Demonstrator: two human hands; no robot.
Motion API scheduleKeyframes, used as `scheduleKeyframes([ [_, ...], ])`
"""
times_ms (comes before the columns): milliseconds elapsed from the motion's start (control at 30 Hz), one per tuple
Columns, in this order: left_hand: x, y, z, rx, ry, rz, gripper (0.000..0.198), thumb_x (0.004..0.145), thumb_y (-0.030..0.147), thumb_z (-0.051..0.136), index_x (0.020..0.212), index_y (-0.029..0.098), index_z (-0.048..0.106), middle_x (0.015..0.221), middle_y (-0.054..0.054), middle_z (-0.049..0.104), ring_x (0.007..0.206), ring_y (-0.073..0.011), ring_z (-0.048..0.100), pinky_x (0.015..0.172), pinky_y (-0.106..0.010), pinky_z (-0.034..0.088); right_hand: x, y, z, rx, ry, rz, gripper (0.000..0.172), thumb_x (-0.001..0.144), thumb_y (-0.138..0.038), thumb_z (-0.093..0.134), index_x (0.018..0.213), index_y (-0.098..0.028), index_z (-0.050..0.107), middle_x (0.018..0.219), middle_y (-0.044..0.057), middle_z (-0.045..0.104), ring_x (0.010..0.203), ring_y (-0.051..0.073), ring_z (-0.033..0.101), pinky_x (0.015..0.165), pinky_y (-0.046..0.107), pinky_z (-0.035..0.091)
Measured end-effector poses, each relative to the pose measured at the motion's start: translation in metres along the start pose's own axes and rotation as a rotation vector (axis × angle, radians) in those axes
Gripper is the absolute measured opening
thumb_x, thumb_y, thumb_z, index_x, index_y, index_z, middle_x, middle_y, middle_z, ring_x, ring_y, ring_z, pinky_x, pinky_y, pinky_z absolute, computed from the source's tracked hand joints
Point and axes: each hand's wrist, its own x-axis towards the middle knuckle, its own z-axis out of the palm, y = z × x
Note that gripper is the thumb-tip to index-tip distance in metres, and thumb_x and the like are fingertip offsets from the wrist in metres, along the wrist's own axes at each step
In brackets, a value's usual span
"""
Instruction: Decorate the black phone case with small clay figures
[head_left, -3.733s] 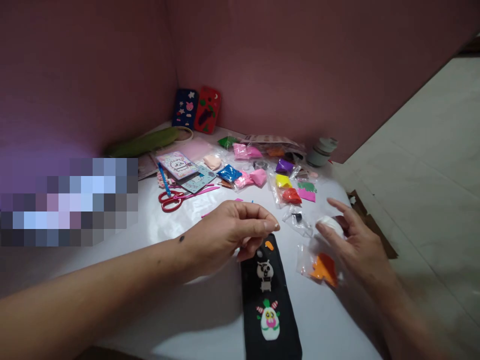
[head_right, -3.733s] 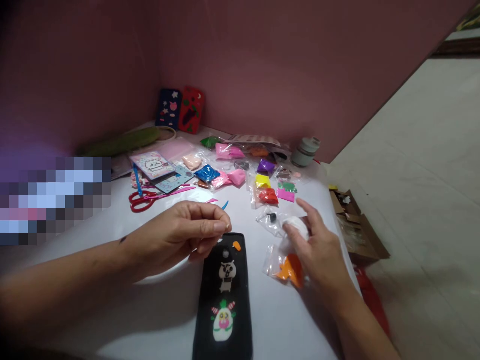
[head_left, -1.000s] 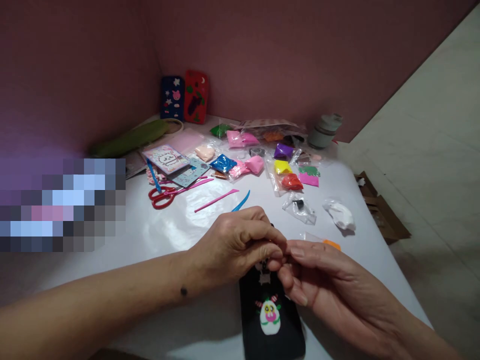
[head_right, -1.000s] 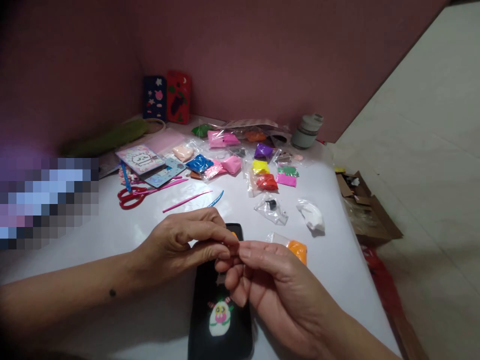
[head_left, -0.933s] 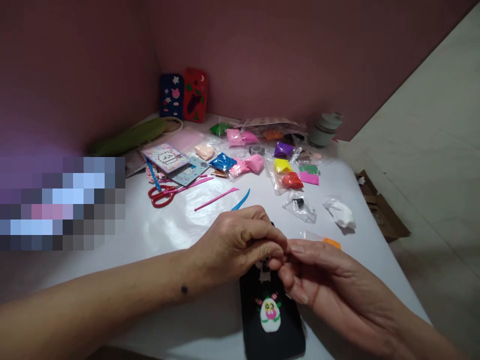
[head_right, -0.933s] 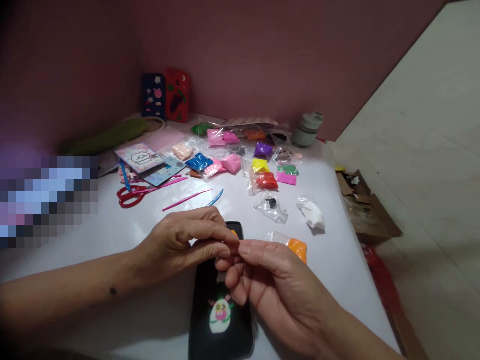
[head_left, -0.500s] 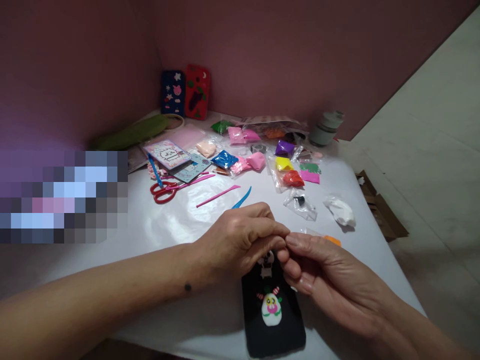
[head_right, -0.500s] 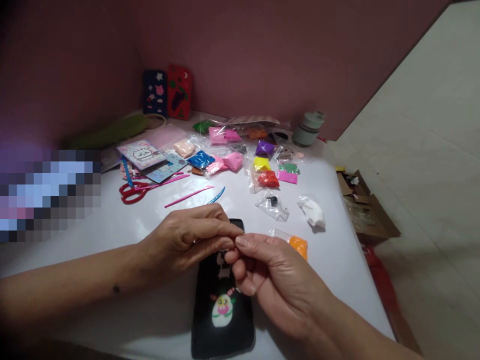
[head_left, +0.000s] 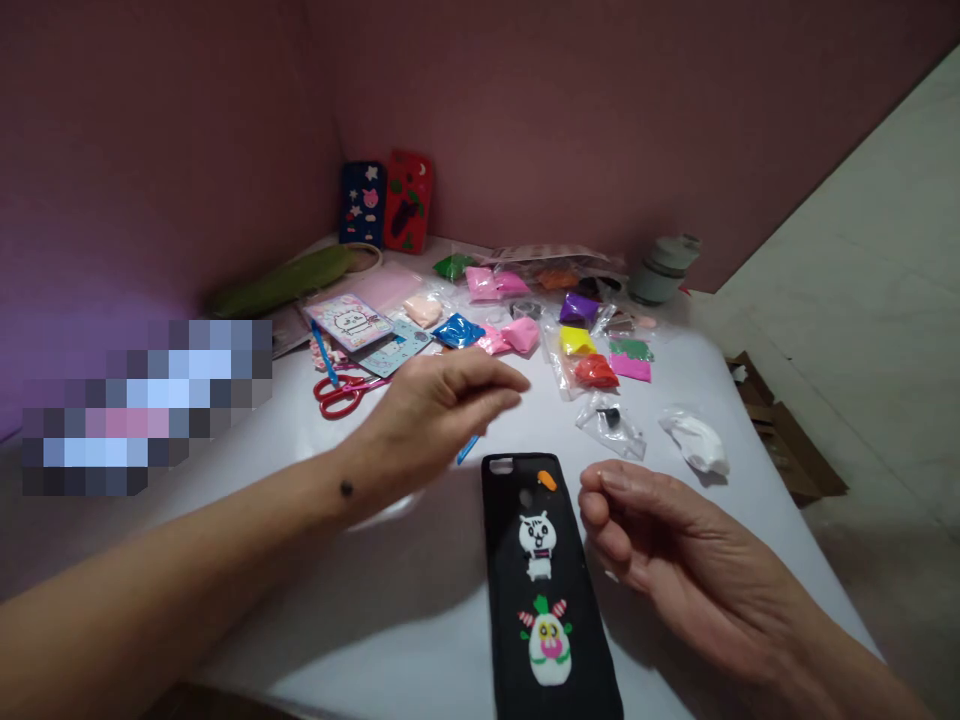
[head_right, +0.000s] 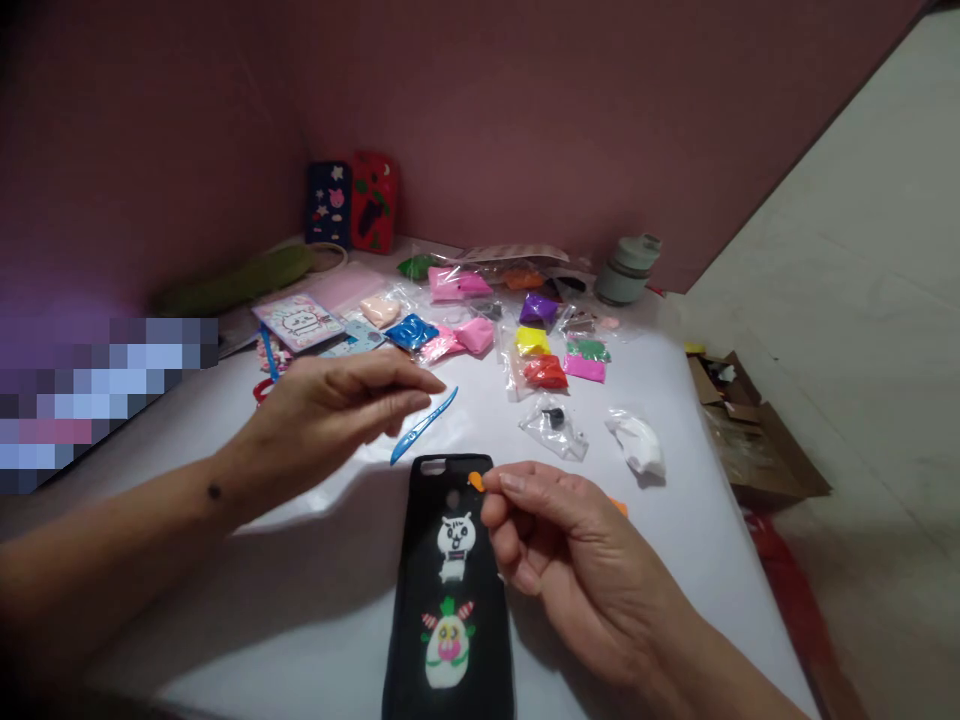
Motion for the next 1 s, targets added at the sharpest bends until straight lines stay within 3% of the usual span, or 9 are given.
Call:
scheduleKeyframes([
  [67,0.009,-0.012,-0.004,0.143,-0.009,-0.060,0.015,0.085,0.023,0.056,0.088,0.015,0.068,0.078,-0.003,0.067,0.059,-0.0101,0.055,0.058,-0.021,0.043,0.000,-0.004,-0.002,0.001,0.031,-0.022,0.012,0.063,-0.016,0.081,0.069,-0.009,0.073,0.059,0.004,0.066,0.045,0.006,0.054,0.041,0.013,0.045],
  [100,0.012,-0.018,-0.004,0.302,-0.060,-0.062,0.016,0.085,0.023,0.053,0.088,0.016,0.067,0.083,-0.004,0.068,0.066,-0.0117,0.057,0.063,-0.021,0.044,0.001,-0.006,-0.003,0.003,0.049,-0.032,0.014,0.060,-0.016,0.083,0.069,-0.010,0.074,0.059,0.004,0.066,0.045,0.006,0.054,0.043,0.013,0.046],
  [200,0.015,-0.029,0.003,0.467,-0.161,-0.080,0.014,0.081,0.021,0.056,0.088,0.016,0.067,0.086,-0.006,0.068,0.076,-0.0179,0.060,0.067,-0.026,0.043,0.003,-0.010,-0.008,0.016,0.095,-0.063,0.018,0.056,-0.016,0.085,0.068,-0.010,0.074,0.059,0.005,0.067,0.045,0.006,0.054,0.044,0.014,0.049],
  [400,0.011,-0.020,0.015,0.695,-0.313,-0.144,0.019,0.081,0.015,0.047,0.089,0.012,0.064,0.093,-0.016,0.066,0.079,-0.0263,0.062,0.064,-0.031,0.042,0.006,-0.017,-0.014,0.050,0.121,-0.108,0.019,0.054,-0.014,0.085,0.069,-0.010,0.074,0.058,0.004,0.066,0.045,0.006,0.051,0.038,0.014,0.046],
  [533,0.014,-0.019,0.012,0.762,-0.394,-0.133,0.016,0.077,0.017,0.051,0.087,0.015,0.064,0.088,-0.013,0.067,0.079,-0.0253,0.062,0.062,-0.029,0.041,0.005,-0.019,-0.015,0.073,0.109,-0.105,0.017,0.056,-0.011,0.084,0.069,-0.010,0.073,0.059,0.004,0.066,0.046,0.007,0.052,0.043,0.015,0.049],
  [700,0.018,-0.018,0.010,0.805,-0.435,-0.106,0.013,0.078,0.024,0.054,0.080,0.015,0.064,0.083,-0.013,0.067,0.074,-0.0260,0.063,0.059,-0.030,0.039,0.005,-0.020,-0.019,0.100,0.038,-0.061,0.013,0.061,-0.013,0.080,0.070,-0.011,0.071,0.060,0.003,0.064,0.045,0.007,0.050,0.035,0.014,0.042],
  [1000,0.013,-0.023,0.008,0.840,-0.402,-0.111,0.016,0.075,0.016,0.050,0.082,0.013,0.064,0.089,-0.015,0.067,0.080,-0.0268,0.063,0.061,-0.031,0.039,0.012,-0.017,-0.020,0.135,-0.037,-0.029,0.015,0.058,-0.012,0.081,0.069,-0.010,0.070,0.059,0.001,0.060,0.045,0.004,0.049,0.034,0.011,0.039],
])
